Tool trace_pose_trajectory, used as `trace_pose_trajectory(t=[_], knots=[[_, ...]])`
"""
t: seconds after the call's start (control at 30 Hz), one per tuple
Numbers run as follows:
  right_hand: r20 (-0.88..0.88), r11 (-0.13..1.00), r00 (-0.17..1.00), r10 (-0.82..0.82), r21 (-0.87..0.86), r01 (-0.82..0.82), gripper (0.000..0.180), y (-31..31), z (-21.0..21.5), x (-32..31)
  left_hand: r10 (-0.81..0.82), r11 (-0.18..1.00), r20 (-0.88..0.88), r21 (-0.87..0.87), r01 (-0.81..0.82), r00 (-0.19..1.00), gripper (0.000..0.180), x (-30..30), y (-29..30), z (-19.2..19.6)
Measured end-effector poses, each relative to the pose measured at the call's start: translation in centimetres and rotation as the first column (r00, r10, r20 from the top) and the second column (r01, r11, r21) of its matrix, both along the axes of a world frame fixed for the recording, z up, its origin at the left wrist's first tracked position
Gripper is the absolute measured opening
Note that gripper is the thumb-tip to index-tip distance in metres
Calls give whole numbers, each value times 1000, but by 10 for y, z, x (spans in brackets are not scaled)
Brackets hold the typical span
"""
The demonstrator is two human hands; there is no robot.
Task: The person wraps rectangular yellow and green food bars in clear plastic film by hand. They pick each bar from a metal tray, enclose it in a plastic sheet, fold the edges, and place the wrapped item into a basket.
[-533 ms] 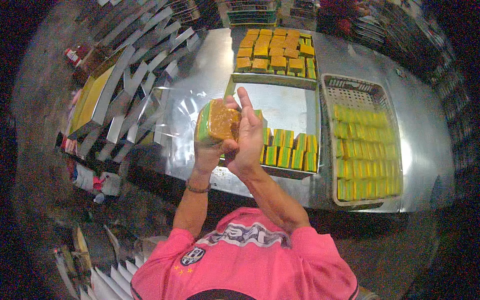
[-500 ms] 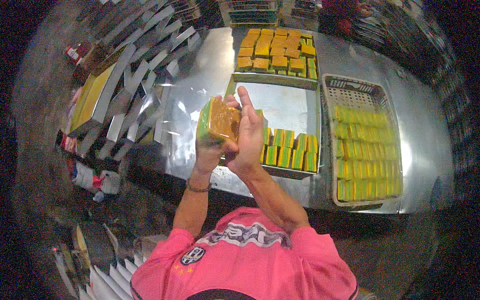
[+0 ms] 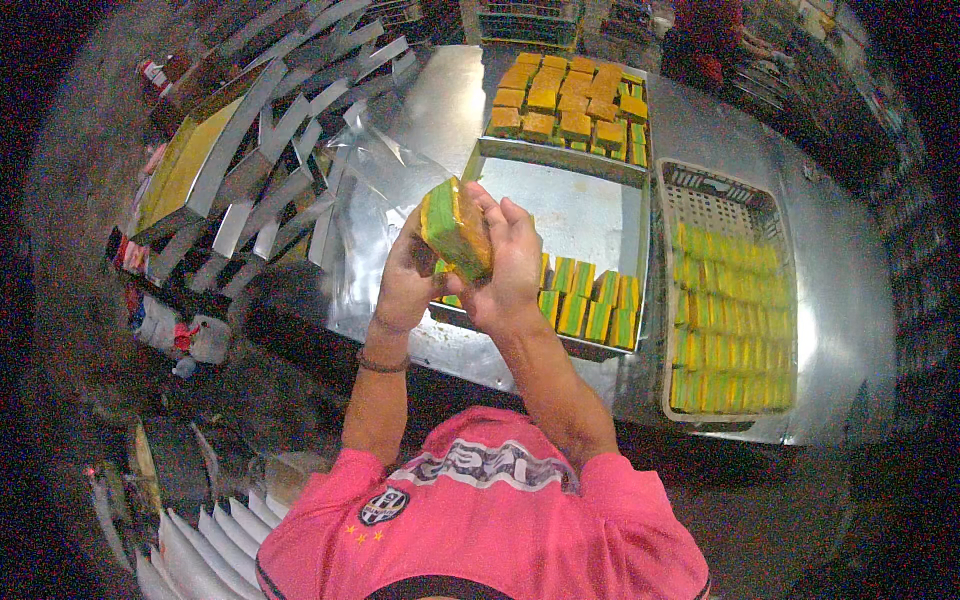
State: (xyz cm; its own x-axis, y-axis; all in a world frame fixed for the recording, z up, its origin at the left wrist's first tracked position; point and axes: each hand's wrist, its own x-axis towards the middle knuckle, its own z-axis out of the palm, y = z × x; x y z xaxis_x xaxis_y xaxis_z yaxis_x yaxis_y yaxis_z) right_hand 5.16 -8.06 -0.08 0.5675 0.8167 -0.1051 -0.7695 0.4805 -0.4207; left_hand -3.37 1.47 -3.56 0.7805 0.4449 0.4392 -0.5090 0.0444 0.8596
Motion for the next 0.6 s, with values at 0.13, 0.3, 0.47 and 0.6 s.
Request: trace_pose_trajectory(t=[0.13,0.3,0.47,0.6], knots=[[-5,961,984,177,219,-171,61,-1,-26,14,15,1000,-64,-24,-17,998,98,-1,5,4],[-37,950,971,238,215,-225,58,3,-23,11,2,995,22,-103,0,1000,100,-3,8,6],[88,1000,996,-14,-22,16,60,3,2,-12,50,996,122,-78,-41,991,106,5,9,25],[244,985,956,-161,-20,171,62,0,10,-20,47,994,93,-106,-37,995,108,3,2,29]])
